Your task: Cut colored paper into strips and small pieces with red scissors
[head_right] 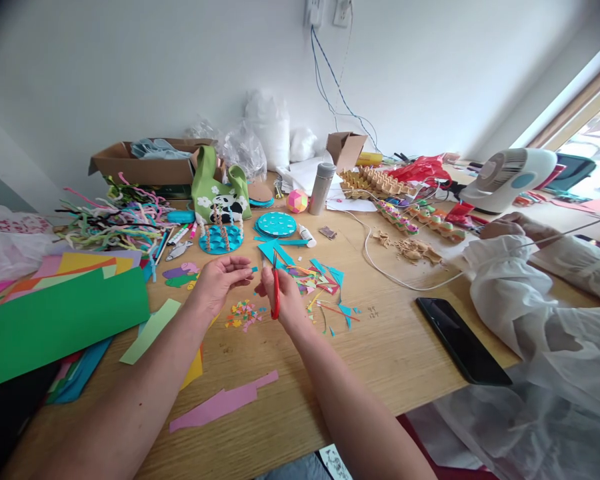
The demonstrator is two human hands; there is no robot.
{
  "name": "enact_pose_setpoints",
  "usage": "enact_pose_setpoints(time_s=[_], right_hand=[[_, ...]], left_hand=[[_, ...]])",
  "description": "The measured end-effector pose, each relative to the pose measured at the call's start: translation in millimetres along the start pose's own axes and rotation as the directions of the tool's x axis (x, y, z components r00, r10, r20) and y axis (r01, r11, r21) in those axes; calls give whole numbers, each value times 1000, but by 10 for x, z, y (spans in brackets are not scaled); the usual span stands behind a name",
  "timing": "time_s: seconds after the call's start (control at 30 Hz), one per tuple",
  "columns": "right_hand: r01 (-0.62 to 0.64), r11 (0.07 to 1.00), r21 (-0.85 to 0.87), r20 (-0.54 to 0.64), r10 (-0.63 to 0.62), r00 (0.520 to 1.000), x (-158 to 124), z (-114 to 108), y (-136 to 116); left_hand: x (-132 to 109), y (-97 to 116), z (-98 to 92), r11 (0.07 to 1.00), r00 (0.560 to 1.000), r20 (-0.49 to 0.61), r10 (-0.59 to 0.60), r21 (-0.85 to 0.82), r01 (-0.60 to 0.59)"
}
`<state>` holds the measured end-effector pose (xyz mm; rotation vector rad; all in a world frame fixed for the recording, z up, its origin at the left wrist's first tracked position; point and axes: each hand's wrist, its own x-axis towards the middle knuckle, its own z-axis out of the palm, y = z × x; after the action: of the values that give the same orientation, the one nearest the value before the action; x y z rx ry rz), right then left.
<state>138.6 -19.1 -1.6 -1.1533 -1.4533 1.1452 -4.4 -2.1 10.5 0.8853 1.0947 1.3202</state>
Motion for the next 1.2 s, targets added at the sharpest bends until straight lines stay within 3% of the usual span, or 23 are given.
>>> enact_pose_setpoints(time_s=[0.17,0.3,0.63,1.2], right_hand=[[-78,997,-27,93,81,992,-86,146,80],[-84,996,-30,90,87,992,-83,203,161],[-96,991,-97,78,104,992,-55,219,273],[-130,990,-56,108,135,985,-49,201,313]], left_hand=[[-35,-11,62,975,996,-90,14,-218,-34],[-82,-31,143,955,990,-139,-1,-295,-40],[-98,-175,241,949,972,-233,-13,-308,-61],[-88,-221,265,962,964,-264,34,-254,-104]])
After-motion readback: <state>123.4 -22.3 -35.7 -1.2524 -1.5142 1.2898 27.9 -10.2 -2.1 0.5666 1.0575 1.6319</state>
